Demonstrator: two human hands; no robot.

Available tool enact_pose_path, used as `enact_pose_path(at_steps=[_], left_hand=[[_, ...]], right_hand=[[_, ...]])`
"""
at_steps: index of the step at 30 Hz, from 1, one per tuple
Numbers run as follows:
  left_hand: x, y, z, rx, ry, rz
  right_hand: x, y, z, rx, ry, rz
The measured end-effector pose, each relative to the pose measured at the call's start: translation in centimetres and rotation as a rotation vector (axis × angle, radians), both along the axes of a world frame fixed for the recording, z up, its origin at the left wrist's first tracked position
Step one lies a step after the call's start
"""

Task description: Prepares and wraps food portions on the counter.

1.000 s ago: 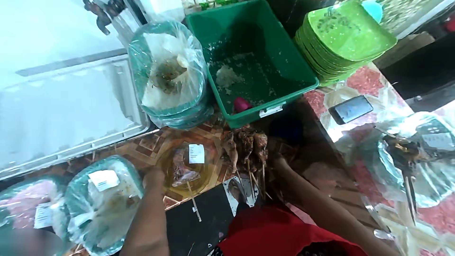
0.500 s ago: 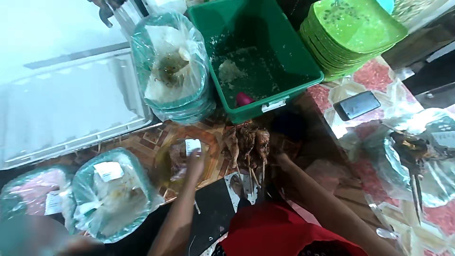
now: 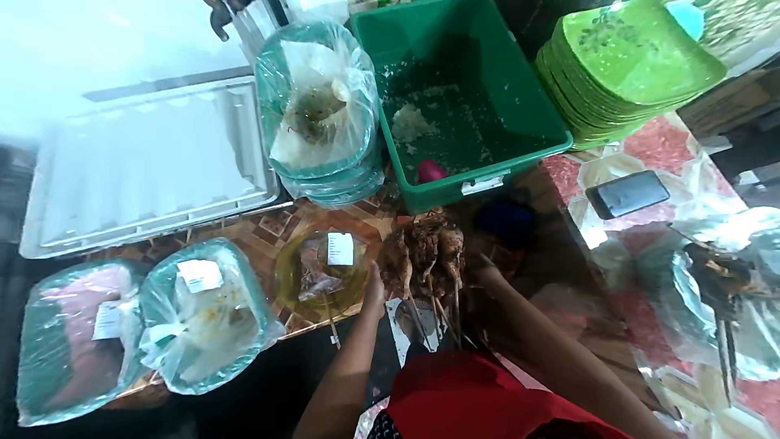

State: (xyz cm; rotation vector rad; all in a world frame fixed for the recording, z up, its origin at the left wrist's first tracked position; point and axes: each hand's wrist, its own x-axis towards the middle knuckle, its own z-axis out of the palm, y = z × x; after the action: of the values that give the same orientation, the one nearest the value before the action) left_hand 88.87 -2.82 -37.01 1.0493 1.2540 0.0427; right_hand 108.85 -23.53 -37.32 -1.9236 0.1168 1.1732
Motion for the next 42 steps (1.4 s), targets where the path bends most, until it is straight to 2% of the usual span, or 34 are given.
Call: enact_pose_path(at_steps=[5, 14, 18, 22, 24, 26, 28, 30, 32, 34, 37, 39, 40, 42], left_hand=[[-2.1, 0.9, -0.7, 0.012, 0.017, 0.116], [-3.1, 1.9, 0.0, 0.087, 0.046, 0.303], [-3.3, 2.8, 0.2, 0.102, 0.06, 0.4], [-4.0, 3.4, 0.2, 0.097, 0.066, 0.391], [-4.8, 3.3, 0.7, 0.142, 0.107, 0.288], [-6.5, 2.7, 2.1, 0.272, 0.145, 0.124], [-8.1, 1.9, 4.4, 0.513, 0.135, -0.084], [-8.7, 1.1, 6.8, 0.731, 0.087, -0.277], [-8.1, -0.6, 9.1, 0.795, -0.039, -0.46], [-6.2, -3.3, 10.7, 0.693, -0.254, -0.672], [-2.2, -9.1, 10.1, 0.338, -0.476, -1.008], [0.2, -13.3, 6.8, 0.063, -0.442, -1.165], [0.9, -15.1, 4.8, -0.038, -0.348, -1.225], [1.1, -18.6, 3.1, -0.081, -0.104, -1.272]], right_hand=[[-0.6, 2.9, -0.2, 0.04, -0.01, 0.107], [-0.8, 7.1, -0.5, 0.014, -0.084, 0.281], [-0.9, 8.2, -2.5, -0.002, -0.125, 0.312], [-0.9, 9.2, -1.6, -0.051, -0.105, 0.367], [-0.2, 9.1, 1.0, -0.128, -0.17, 0.493], [0.5, 8.1, 4.2, -0.172, -0.225, 0.58], [0.9, 5.6, 6.6, -0.105, -0.233, 0.585], [0.3, 1.8, 8.3, 0.004, -0.144, 0.542], [-1.6, -2.8, 8.9, 0.068, -0.05, 0.504], [-3.9, -7.9, 9.2, -0.016, -0.047, 0.582], [-7.3, -14.8, 8.9, -0.207, -0.068, 0.825], [-8.8, -17.9, 9.8, -0.198, -0.051, 0.858], [-9.2, -19.1, 10.9, -0.162, -0.043, 0.817], [-9.4, -21.9, 13.7, -0.115, -0.05, 0.749]])
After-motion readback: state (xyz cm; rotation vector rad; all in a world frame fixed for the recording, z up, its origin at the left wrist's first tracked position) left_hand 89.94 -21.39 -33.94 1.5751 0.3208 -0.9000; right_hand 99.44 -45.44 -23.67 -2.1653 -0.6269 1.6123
